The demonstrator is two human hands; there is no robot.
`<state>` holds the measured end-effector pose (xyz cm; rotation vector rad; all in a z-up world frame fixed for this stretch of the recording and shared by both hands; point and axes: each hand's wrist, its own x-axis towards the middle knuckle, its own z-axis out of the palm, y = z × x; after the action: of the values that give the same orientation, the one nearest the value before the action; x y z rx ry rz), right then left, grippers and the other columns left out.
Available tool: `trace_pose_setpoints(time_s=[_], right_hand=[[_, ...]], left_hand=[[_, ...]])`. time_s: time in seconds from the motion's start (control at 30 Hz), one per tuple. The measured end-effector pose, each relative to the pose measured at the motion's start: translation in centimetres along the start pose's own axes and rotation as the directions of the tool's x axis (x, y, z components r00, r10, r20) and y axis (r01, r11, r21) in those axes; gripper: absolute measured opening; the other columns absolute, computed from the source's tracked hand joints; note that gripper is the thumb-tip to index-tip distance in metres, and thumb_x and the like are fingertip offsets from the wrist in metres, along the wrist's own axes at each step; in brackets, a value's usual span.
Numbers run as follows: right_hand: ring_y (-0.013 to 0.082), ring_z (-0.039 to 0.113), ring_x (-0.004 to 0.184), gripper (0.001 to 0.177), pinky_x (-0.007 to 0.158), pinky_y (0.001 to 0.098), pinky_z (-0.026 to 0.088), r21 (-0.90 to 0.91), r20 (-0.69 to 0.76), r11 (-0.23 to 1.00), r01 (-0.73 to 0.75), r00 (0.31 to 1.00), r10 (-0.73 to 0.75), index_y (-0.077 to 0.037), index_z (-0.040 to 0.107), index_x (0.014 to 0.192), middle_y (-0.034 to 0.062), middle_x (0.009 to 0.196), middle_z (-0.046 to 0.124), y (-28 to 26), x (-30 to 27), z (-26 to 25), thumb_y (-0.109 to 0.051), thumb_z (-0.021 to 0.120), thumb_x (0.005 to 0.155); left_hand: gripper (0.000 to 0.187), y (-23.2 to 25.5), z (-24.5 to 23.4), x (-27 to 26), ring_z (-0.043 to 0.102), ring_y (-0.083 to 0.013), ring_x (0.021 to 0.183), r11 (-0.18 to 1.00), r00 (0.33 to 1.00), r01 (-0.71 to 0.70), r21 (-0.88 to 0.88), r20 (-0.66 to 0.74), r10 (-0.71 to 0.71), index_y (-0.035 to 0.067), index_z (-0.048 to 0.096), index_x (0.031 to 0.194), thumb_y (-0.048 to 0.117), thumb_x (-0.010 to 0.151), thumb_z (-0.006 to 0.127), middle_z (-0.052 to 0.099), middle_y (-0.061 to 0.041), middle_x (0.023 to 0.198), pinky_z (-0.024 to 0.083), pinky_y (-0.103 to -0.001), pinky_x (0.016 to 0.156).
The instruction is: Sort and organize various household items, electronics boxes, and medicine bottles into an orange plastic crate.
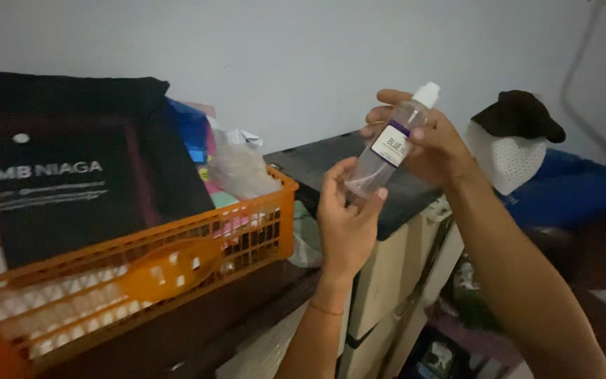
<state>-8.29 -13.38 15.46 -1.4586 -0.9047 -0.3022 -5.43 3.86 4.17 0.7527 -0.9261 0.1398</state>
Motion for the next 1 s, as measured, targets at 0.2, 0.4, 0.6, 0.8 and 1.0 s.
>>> trace_pose_setpoints(time_s=[0.2,0.4,0.6,0.8,1.0], right_hand=[[0.033,0.057,0.136,0.09,0.116,0.0503,0.048,-0.004,0.0,0.999,0.051,0.999,-0.051,-0.001,0.035,0.161,0.0184,0.149,0.055,0.4,-0.9,5.4,-0.04,0.081,0.093],[0.0322,0.057,0.134,0.092,0.116,0.0533,0.05,-0.011,-0.063,1.0,0.007,0.998,-0.008,-0.006,0.051,0.147,0.0136,0.139,0.06,2.1,-1.9,9.9,-0.063,0.082,0.082],[0.0276,0.058,0.132,0.099,0.117,0.0504,0.049,-0.061,-0.091,0.998,-0.023,0.996,0.017,-0.008,0.06,0.127,0.0069,0.128,0.06,2.2,-0.7,16.1,-0.08,0.081,0.062],[0.025,0.061,0.12,0.096,0.11,0.0471,0.052,-0.073,-0.056,0.997,0.017,0.998,-0.022,-0.006,0.064,0.114,0.0051,0.111,0.064,3.1,-0.2,20.3,-0.082,0.078,0.058],[0.0286,0.061,0.101,0.062,0.106,0.0433,0.049,-0.071,-0.103,0.997,-0.031,0.994,0.024,-0.004,0.059,0.099,0.0093,0.098,0.061,2.8,1.4,25.4,-0.058,0.087,0.088]], left_hand=[[0.055,3.8,-0.5,-3.0,0.058,-0.019,0.127,1.0,1.0,0.002,0.006,-0.008,-0.002,0.003,0.044,0.141,0.008,0.094,0.073,0.054,-0.013,0.138,0.055,-0.034,0.106],[0.058,7.0,-2.4,-6.2,0.059,-0.019,0.124,0.979,0.999,-0.003,-0.206,0.032,0.01,0.002,0.042,0.141,0.004,0.094,0.075,0.054,-0.012,0.138,0.054,-0.033,0.107],[0.066,10.7,-5.2,-9.2,0.058,-0.0177,0.118,0.978,0.999,0.011,-0.206,0.043,-0.002,0.003,0.042,0.143,0.005,0.088,0.079,0.051,-0.008,0.137,0.056,-0.034,0.099],[0.073,15.0,-7.6,-12.3,0.056,-0.0204,0.128,0.994,0.991,-0.107,-0.035,0.076,0.11,0.003,0.043,0.145,0.003,0.085,0.084,0.054,-0.011,0.141,0.051,-0.036,0.107],[0.076,17.3,-9.8,-14.0,0.056,-0.0206,0.13,0.962,0.998,-0.042,-0.271,0.042,0.055,0.004,0.039,0.147,-0.003,0.083,0.08,0.053,-0.01,0.14,0.05,-0.035,0.112]])
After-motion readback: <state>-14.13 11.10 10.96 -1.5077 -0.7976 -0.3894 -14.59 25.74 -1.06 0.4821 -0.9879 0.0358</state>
